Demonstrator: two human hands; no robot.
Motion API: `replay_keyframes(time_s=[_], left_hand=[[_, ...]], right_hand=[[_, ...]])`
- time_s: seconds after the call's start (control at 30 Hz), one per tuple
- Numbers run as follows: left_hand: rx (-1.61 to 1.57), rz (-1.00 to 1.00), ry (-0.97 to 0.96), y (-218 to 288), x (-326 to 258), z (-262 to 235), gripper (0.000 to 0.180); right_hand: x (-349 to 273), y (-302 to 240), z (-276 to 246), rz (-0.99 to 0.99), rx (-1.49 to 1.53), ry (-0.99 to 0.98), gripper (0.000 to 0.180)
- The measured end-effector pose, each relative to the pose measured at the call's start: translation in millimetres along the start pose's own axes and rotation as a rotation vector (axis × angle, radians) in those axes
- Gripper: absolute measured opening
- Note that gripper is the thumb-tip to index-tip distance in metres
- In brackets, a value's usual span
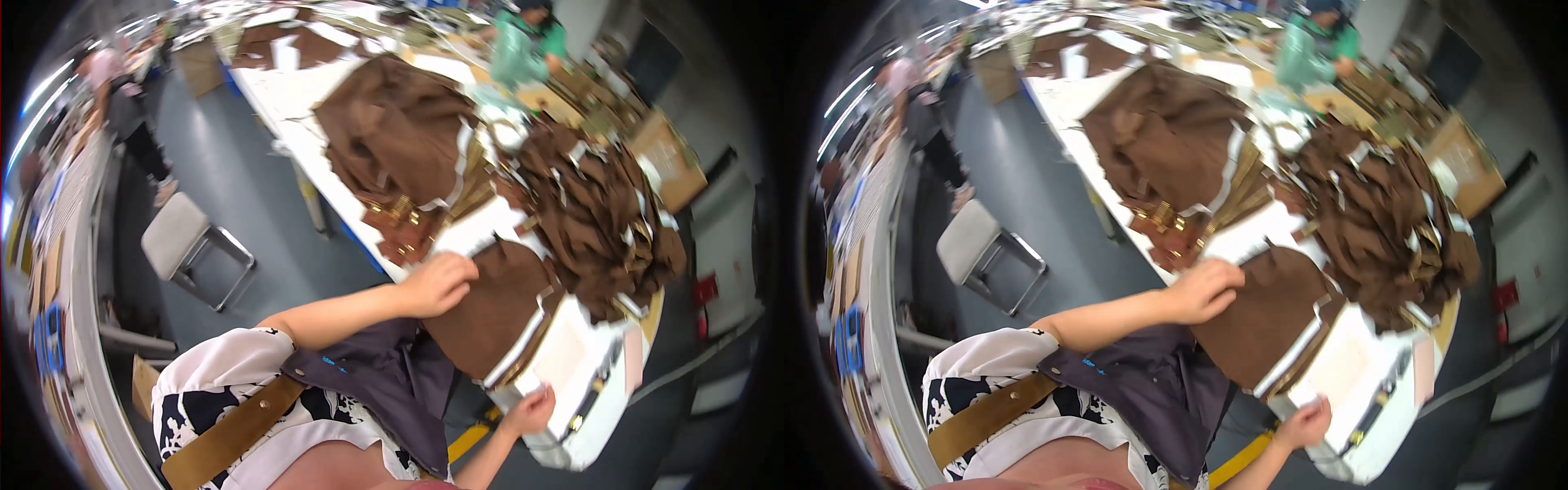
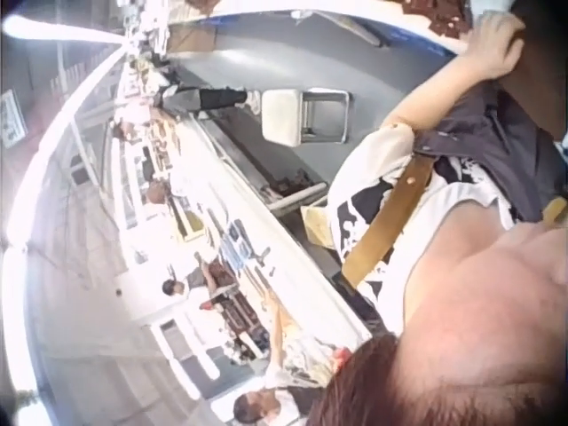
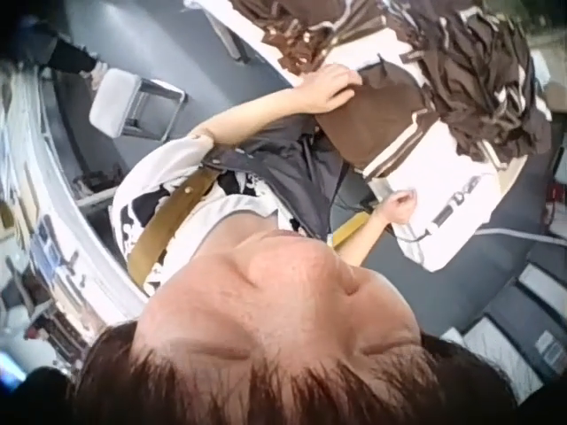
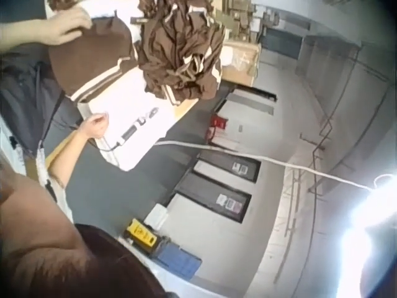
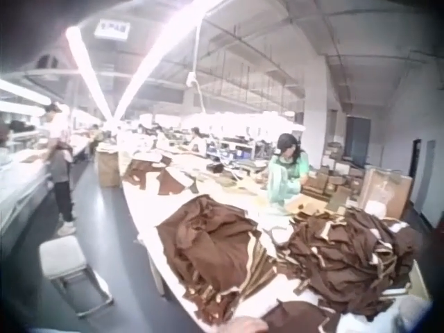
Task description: Assembling and finishing bag components by attaching labels and using a handheld tool.
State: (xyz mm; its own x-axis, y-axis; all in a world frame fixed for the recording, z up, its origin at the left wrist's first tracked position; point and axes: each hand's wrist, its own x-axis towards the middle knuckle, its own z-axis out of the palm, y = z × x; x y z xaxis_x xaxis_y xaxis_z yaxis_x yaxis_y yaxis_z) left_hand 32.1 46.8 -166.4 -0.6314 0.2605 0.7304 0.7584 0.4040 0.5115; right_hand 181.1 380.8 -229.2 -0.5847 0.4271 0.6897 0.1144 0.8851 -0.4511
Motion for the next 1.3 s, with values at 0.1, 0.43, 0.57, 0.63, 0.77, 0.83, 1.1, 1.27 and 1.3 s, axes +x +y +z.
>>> replay_keyframes(time_s=[0.1, 0.43, 0.57, 0.63, 0.77, 0.83, 1.1, 1.27, 1.3], left_hand=[[0.185, -0.164, -0.006, -11.2, 8.9, 4.3, 0.027], [0.305, -0.034, -0.216, -19.3, 21.7, 19.9, 0.021], [0.387, 0.052, -0.321, -40.1, 38.4, 25.0, 0.027], [0.397, 0.028, -0.386, -46.5, 53.7, 30.2, 0.027], [0.538, 0.086, -0.456, -34.4, 74.8, 28.6, 0.025], [0.389, 0.079, -0.313, -6.4, 87.3, 21.9, 0.027], [-0.046, -0.323, -0.517, -19.2, 76.2, 46.7, 0.034], [-1.167, -1.004, -0.101, -55.4, 79.6, 46.9, 0.017], [-1.271, -1.044, -0.015, -52.3, 83.3, 41.6, 0.018]], right_hand=[[2.5, -9.9, 29.5, -0.065, 0.023, -0.043, 0.027], [26.6, -22.7, 15.7, -0.137, -0.09, 0.055, 0.012], [35.6, -43.6, 10.1, 0.162, -0.081, -0.149, 0.008], [46.3, -67.6, 15.1, 0.062, -0.022, -0.147, 0.008], [65.3, -116.6, 42.7, -0.24, 0.088, -0.33, 0.021], [71.3, -134.2, 56.9, -0.209, 0.155, -0.353, 0.029], [74.4, -159.4, 66.2, -0.365, 0.311, -0.729, 0.037], [62.9, -136.1, 53.0, -0.125, 0.128, -0.595, 0.04], [61.4, -131.8, 48.5, -0.099, 0.109, -0.579, 0.038]])
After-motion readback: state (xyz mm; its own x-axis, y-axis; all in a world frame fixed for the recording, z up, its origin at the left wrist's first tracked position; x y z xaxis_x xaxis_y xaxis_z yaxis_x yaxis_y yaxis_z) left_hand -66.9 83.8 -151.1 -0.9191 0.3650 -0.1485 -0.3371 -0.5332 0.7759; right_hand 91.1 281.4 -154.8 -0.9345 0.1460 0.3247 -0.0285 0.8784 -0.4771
